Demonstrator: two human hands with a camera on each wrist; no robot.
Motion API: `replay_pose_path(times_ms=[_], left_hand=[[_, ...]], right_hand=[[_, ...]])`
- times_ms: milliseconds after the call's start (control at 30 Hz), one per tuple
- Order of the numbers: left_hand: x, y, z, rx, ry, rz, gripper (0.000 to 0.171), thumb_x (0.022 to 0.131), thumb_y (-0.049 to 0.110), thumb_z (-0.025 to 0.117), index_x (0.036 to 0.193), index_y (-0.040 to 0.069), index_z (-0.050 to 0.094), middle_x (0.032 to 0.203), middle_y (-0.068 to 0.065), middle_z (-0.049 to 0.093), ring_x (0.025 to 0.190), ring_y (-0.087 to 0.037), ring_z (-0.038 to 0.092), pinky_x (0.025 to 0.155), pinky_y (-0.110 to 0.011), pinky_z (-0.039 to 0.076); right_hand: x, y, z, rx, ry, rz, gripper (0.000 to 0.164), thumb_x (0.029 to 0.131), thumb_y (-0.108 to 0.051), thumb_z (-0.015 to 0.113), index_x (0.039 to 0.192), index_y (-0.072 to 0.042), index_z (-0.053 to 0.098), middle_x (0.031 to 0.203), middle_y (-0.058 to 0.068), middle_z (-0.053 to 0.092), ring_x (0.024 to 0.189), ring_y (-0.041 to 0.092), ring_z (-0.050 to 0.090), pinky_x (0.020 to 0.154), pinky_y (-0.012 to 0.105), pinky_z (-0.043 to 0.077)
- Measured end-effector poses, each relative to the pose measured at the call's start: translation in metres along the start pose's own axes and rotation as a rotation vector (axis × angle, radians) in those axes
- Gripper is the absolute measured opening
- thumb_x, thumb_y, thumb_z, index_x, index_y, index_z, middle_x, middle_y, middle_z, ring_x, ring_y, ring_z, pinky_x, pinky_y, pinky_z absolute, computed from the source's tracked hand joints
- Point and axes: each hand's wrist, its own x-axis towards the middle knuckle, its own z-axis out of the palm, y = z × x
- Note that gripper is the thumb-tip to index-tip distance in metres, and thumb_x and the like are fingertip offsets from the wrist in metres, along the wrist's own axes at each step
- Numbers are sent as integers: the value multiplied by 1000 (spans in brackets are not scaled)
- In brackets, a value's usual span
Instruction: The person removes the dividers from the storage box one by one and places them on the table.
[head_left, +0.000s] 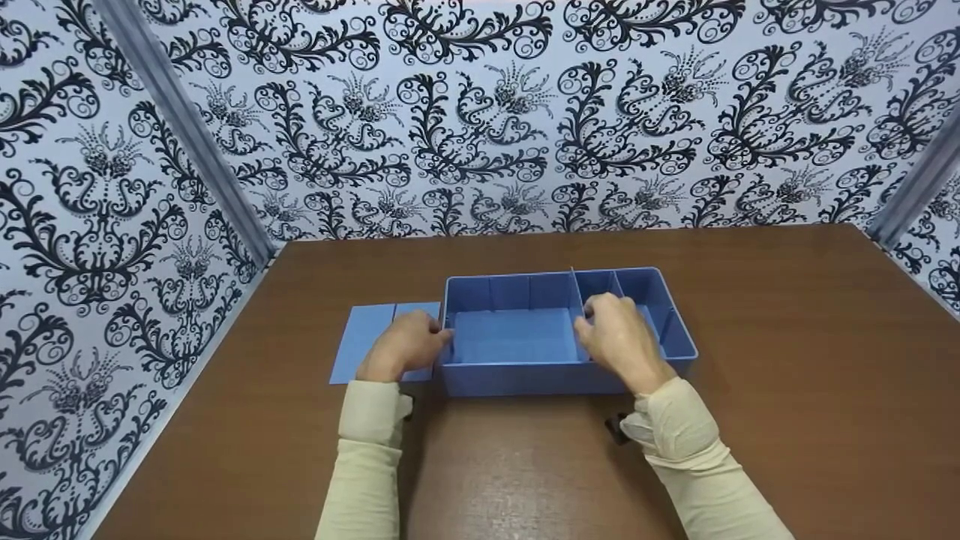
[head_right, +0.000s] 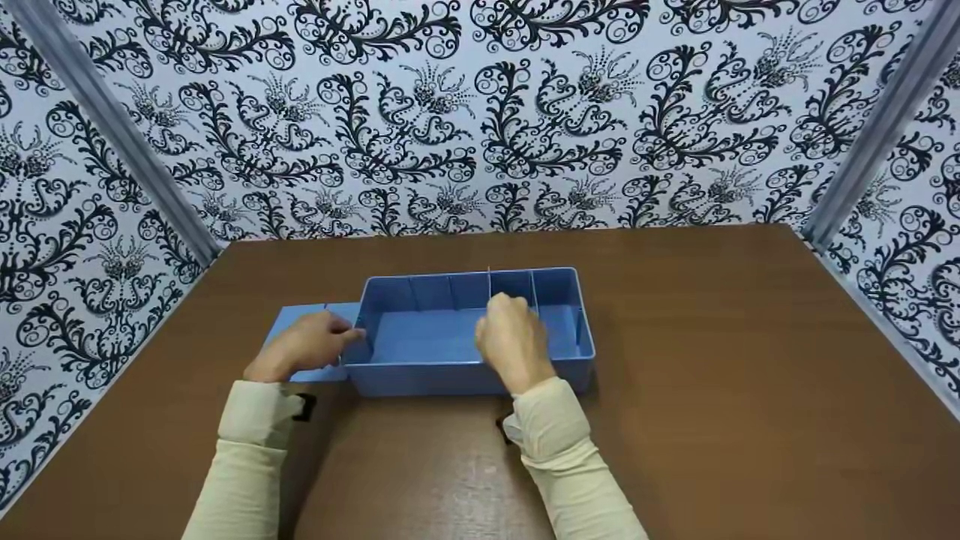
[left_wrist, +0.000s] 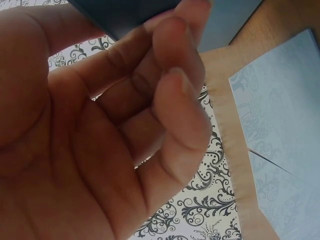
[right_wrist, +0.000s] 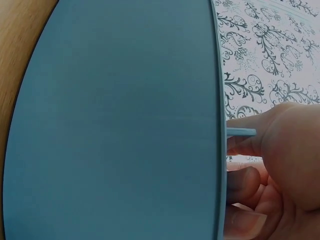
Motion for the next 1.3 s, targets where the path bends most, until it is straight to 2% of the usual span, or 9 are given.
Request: replay_pose_path(times_ms=[133,267,700,933,1033,1200,1300], left_hand=[[0,0,0,8,1,9,43,100,26,56,60,14,47,58,2,39,53,-13,40,49,-27,30],[0,0,1,13,8,20,44,100,24,56,59,14,46,57,2,39,52,-12,40,49,-27,30],[1,0,1,-2,0,4,36,100,25,56,68,7,60,60,1,41,55,-13,41,50,-27,31],[1,1,0,-5,-13,-6,34,101,25,55,81,0,68,62,1,43,57,-13,43,51,-28,32],[1,0,0,0,-16,5,37,101,25,55,71,4,62,60,1,41,54,-13,41,50,-28,31],[0,-1,-1,15,-10,35,47,101,25,54,56,14,44,54,3,35,49,-12,36,47,-27,29],[0,-1,0,15,-4,29,47,101,26,55,56,15,45,54,4,36,49,-12,37,47,-27,29]], right_hand=[[0,0,0,-1,17,-19,14,88,-9,60,80,-1,68,76,11,64,62,22,54,56,38,44],[-1,0,-1,6,18,-10,13,89,-10,60,83,-1,69,77,10,65,62,22,54,55,37,43],[-2,0,-3,24,36,-10,16,90,-12,63,91,1,72,84,15,70,66,24,59,62,45,50],[-2,-1,-5,32,41,-6,18,90,-12,63,95,2,72,87,17,70,67,25,59,64,45,50],[-2,-1,-5,40,59,-15,16,89,-12,63,90,1,72,82,15,69,66,25,58,65,45,50],[-1,-1,-5,52,89,-26,14,88,-11,63,81,-2,70,71,9,64,63,23,55,60,42,46],[-2,-1,-5,61,86,-19,13,88,-12,63,84,-2,71,73,9,64,62,22,55,59,41,45]])
